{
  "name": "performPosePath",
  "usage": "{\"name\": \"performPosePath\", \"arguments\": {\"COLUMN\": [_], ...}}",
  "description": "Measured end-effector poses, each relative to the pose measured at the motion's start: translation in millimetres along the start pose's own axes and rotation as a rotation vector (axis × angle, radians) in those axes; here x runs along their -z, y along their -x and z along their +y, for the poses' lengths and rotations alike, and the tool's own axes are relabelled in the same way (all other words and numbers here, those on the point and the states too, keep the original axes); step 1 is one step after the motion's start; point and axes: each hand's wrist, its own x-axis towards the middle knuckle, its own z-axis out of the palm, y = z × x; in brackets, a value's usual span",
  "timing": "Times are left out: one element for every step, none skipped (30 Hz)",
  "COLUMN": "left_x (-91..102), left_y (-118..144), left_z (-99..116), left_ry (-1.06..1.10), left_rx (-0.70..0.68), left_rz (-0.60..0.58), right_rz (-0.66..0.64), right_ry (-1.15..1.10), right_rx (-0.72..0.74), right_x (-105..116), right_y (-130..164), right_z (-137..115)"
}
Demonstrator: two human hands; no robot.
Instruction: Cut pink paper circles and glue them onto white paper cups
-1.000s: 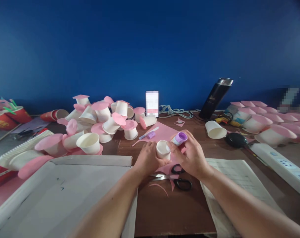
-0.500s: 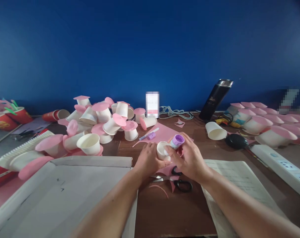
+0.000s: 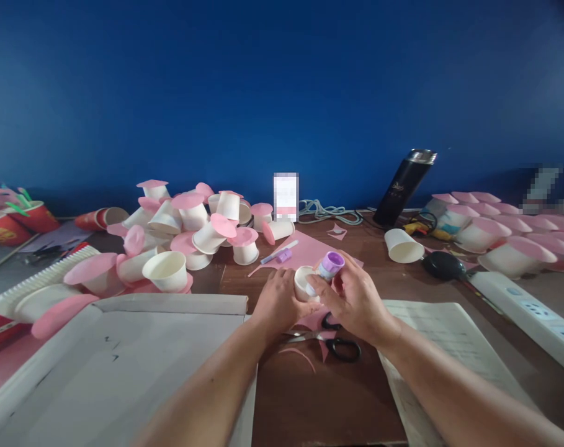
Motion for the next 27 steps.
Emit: {"name": "performPosePath", "arguments": {"left_x": [-0.3,-0.4,-0.4,-0.3,0.0,0.2,0.5,0.6,0.7,0.6,0.5,0.2,0.0,-0.3,-0.6,-0.8,-1.0,-1.2,-1.2,-1.2,-0.9,-0.5,0.2,0.9,1.6,2.1,2.4], "left_y": [0.0,0.0,0.1,0.4,0.7,1.0,1.4,1.7,2.0,2.1,2.1,2.1,1.9,1.7,1.6,1.6,1.6,1.7,2.0,2.3,2.6,3.0,3.3,3.6,3.8,3.9,3.9], "left_z": [0.0,0.0,0.0,0.0,0.0,0.0,0.0,0.1,0.3,0.5,0.8,1.1,1.3,1.5,1.5,1.3,0.9,0.4,-0.1,-0.5,-0.7,-0.7,-0.4,0.1,0.7,1.3,1.7], "left_ry": [0.001,0.003,0.002,-0.002,-0.006,-0.007,-0.006,-0.004,-0.005,-0.010,-0.020,-0.033,-0.044,-0.052,-0.058,-0.062,-0.067,-0.072,-0.081,-0.091,-0.101,-0.110,-0.118,-0.127,-0.138,-0.153,-0.170], "left_rx": [0.000,0.002,0.005,0.009,0.013,0.013,0.012,0.005,-0.007,-0.018,-0.026,-0.029,-0.027,-0.021,-0.017,-0.017,-0.020,-0.025,-0.028,-0.029,-0.030,-0.034,-0.041,-0.047,-0.050,-0.049,-0.044], "left_rz": [0.003,0.006,0.008,0.009,0.009,0.008,0.008,0.010,0.014,0.019,0.022,0.022,0.021,0.021,0.023,0.025,0.031,0.037,0.045,0.052,0.059,0.069,0.080,0.090,0.099,0.108,0.116], "right_rz": [0.020,0.045,0.071,0.097,0.116,0.126,0.121,0.102,0.070,0.037,0.008,-0.011,-0.015,-0.005,0.015,0.042,0.071,0.102,0.129,0.151,0.167,0.178,0.182,0.179,0.166,0.144,0.113], "right_ry": [0.014,0.025,0.026,0.015,-0.006,-0.032,-0.058,-0.081,-0.092,-0.091,-0.081,-0.064,-0.042,-0.020,0.000,0.016,0.026,0.027,0.018,0.000,-0.023,-0.048,-0.070,-0.085,-0.091,-0.086,-0.073], "right_rx": [-0.003,-0.004,-0.007,-0.010,-0.014,-0.018,-0.024,-0.027,-0.024,-0.017,-0.011,-0.006,-0.002,-0.004,-0.012,-0.023,-0.034,-0.044,-0.053,-0.057,-0.052,-0.042,-0.028,-0.012,0.000,0.010,0.018], "right_x": [-0.3,-0.2,0.1,0.7,1.5,2.3,3.2,3.8,4.3,4.4,4.1,3.5,2.7,1.7,0.7,0.0,-0.5,-0.6,-0.2,0.5,1.4,2.4,3.4,4.1,4.5,4.4,4.0], "right_y": [-1.6,-3.1,-4.0,-4.4,-4.3,-3.5,-2.5,-1.2,0.1,1.1,1.7,1.9,1.6,1.0,0.2,-0.6,-1.4,-1.9,-2.1,-2.0,-1.5,-0.8,0.1,1.1,2.0,2.7,3.2], "right_z": [2.1,4.0,5.4,6.2,6.2,5.5,4.1,2.3,0.4,-1.3,-2.5,-2.9,-2.6,-1.4,0.3,2.4,4.5,6.4,7.7,8.3,8.1,7.2,5.8,4.1,2.3,0.8,-0.3]}}
